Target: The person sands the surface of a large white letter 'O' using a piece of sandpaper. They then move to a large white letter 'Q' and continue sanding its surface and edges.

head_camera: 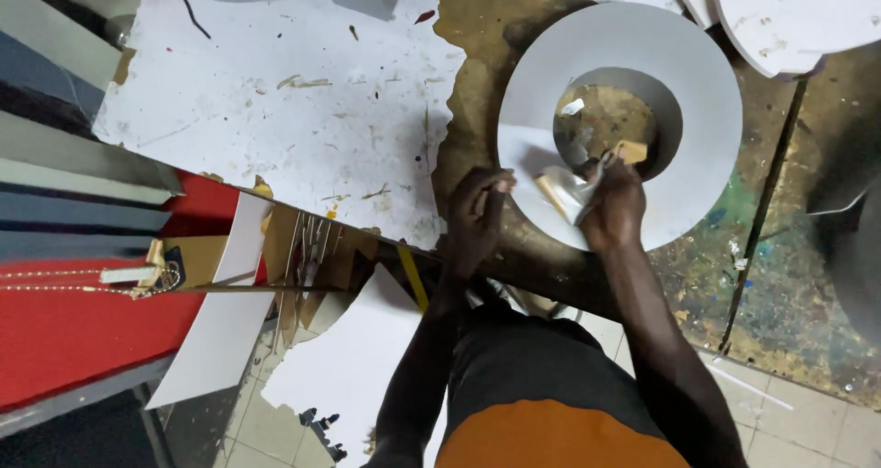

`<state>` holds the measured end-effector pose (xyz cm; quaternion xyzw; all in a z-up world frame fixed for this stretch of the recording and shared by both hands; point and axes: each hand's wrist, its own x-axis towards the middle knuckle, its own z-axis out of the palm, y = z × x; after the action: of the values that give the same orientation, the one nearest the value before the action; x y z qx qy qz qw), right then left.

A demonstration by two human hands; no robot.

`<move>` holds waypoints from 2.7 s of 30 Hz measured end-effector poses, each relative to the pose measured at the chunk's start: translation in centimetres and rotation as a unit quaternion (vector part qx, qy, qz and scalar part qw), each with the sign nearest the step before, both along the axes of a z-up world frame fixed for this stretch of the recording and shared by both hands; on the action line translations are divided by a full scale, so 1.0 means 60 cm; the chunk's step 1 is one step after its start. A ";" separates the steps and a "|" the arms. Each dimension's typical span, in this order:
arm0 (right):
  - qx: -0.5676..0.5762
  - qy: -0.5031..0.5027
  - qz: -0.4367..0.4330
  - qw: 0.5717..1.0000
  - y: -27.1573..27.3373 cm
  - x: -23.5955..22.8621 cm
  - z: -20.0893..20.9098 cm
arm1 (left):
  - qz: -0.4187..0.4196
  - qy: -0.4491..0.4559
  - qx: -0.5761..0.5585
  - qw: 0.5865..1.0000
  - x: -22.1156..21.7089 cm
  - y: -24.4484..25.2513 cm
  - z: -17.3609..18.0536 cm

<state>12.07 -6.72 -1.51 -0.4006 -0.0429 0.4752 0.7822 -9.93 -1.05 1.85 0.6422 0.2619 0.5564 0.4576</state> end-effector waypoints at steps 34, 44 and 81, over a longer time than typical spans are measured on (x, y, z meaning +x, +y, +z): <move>0.031 -0.857 0.131 0.497 0.020 -0.069 -0.014 | -0.057 0.275 0.022 0.960 -0.036 0.045 -0.107; 0.023 -0.852 0.108 0.512 0.019 -0.064 -0.036 | -0.024 0.206 -0.081 0.975 -0.025 0.036 -0.103; 0.100 -0.591 0.268 0.754 0.009 -0.018 0.020 | 0.018 0.307 0.127 0.943 -0.010 -0.014 -0.063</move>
<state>10.97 -6.21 -0.33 -0.4927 -0.6495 0.3275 0.4776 -10.54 -1.86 -1.93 0.8297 0.3286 0.3689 0.2599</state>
